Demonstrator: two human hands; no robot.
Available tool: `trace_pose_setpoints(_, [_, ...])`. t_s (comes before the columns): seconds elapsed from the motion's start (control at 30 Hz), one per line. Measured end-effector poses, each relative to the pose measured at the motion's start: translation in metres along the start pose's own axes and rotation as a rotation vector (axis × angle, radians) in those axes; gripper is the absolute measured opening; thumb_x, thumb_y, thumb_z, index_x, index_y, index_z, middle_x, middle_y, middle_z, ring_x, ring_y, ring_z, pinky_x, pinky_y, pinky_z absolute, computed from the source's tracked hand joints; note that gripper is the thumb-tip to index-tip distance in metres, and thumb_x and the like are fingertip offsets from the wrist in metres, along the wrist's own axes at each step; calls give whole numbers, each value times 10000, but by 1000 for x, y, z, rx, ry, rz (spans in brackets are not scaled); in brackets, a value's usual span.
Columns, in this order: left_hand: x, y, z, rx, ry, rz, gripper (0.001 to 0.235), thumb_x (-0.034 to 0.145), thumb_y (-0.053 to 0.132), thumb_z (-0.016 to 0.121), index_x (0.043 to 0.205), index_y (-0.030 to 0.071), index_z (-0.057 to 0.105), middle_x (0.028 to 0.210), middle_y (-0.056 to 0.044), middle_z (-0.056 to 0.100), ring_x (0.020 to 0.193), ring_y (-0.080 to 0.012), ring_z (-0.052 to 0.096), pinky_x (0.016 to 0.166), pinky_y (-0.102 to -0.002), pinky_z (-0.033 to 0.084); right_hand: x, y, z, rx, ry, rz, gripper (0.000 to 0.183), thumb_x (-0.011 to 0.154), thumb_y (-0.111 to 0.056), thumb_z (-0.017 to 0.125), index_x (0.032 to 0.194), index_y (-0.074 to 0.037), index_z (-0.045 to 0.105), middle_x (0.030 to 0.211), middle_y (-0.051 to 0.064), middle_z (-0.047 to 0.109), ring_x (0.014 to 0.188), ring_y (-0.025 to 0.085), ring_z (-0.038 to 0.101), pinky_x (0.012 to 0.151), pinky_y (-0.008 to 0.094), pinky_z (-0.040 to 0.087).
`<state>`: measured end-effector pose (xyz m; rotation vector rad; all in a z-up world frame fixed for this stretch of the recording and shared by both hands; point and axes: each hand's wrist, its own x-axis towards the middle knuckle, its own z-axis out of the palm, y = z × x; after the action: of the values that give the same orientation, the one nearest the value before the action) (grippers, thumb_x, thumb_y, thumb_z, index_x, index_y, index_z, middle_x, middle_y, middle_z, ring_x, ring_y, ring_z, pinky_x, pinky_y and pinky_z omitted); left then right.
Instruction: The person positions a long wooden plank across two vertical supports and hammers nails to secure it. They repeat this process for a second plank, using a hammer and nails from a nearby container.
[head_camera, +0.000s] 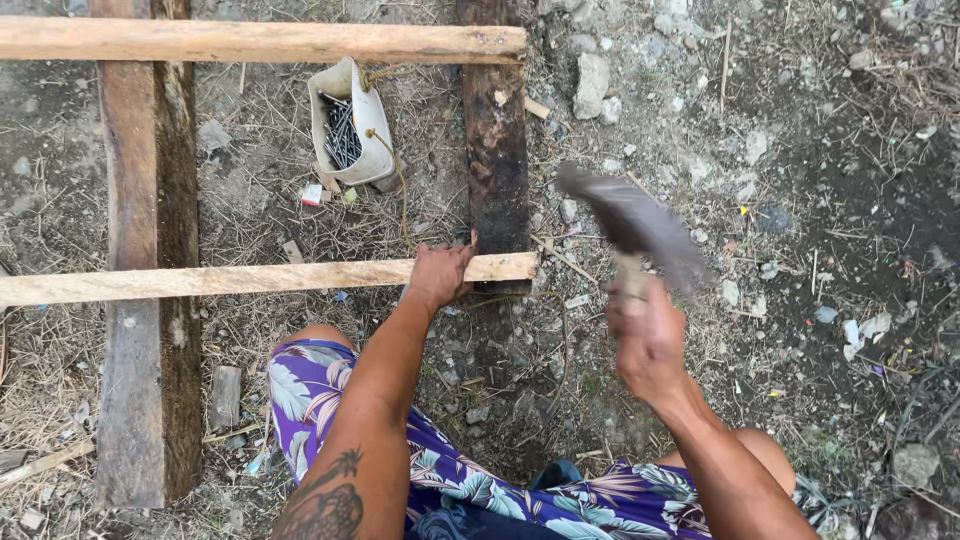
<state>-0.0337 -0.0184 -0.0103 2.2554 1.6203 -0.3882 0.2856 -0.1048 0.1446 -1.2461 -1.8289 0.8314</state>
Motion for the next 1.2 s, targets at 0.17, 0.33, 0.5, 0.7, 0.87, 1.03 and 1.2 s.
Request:
trace_pose_setpoints(0.17, [6,-4,12,0,33,16,765,843,543,769,1441,160,487,1319,-15,629,1232,-201,591,975,-513,434,-25,23,27,551,107,53,302,1101,-50,498,811,-128,516,669,-2,497,562,76,466,512,347,512])
trace_pose_setpoints(0.33, [8,-6,11,-17,12,4,826,802,514,799,1482,203,448,1356,-12,605,1210,-222,588,951,-501,431,8,50,103,181,-357,798,195,1124,-193,404,1160,-91,567,744,58,549,571,140,506,456,299,439])
trace_pose_setpoints(0.5, [8,-6,21,-66,146,20,765,793,417,813,1461,223,493,1369,16,619,1243,-211,576,930,-506,426,22,3,4,304,-111,116,396,1102,-435,423,1146,-91,615,879,14,579,669,84,536,510,247,475])
trace_pose_setpoints(0.7, [11,-6,36,-92,146,29,760,775,436,823,1432,210,514,1350,-9,623,1223,-228,578,968,-523,407,-18,52,42,327,-14,111,302,1072,-350,517,1026,-65,607,869,71,546,762,189,521,654,315,460])
trace_pose_setpoints(0.87, [9,-9,38,-110,147,15,766,769,428,840,1432,216,521,1303,-46,627,1243,-279,569,1022,-588,395,-16,90,110,-243,-291,448,400,1102,-356,408,948,-72,644,684,72,563,616,214,554,580,336,435])
trace_pose_setpoints(1.03, [22,-12,31,-64,157,23,774,754,458,840,1398,177,517,1330,-46,618,1241,-285,577,1017,-605,395,41,29,-11,546,27,104,352,1092,-348,463,1093,-52,654,779,13,555,640,176,490,513,330,392])
trace_pose_setpoints(1.2, [16,-6,39,-90,168,50,773,742,448,831,1387,171,507,1320,-42,625,1193,-261,596,924,-552,427,-1,39,10,702,118,32,327,1097,-326,484,1133,-50,657,842,24,597,658,146,522,533,290,422])
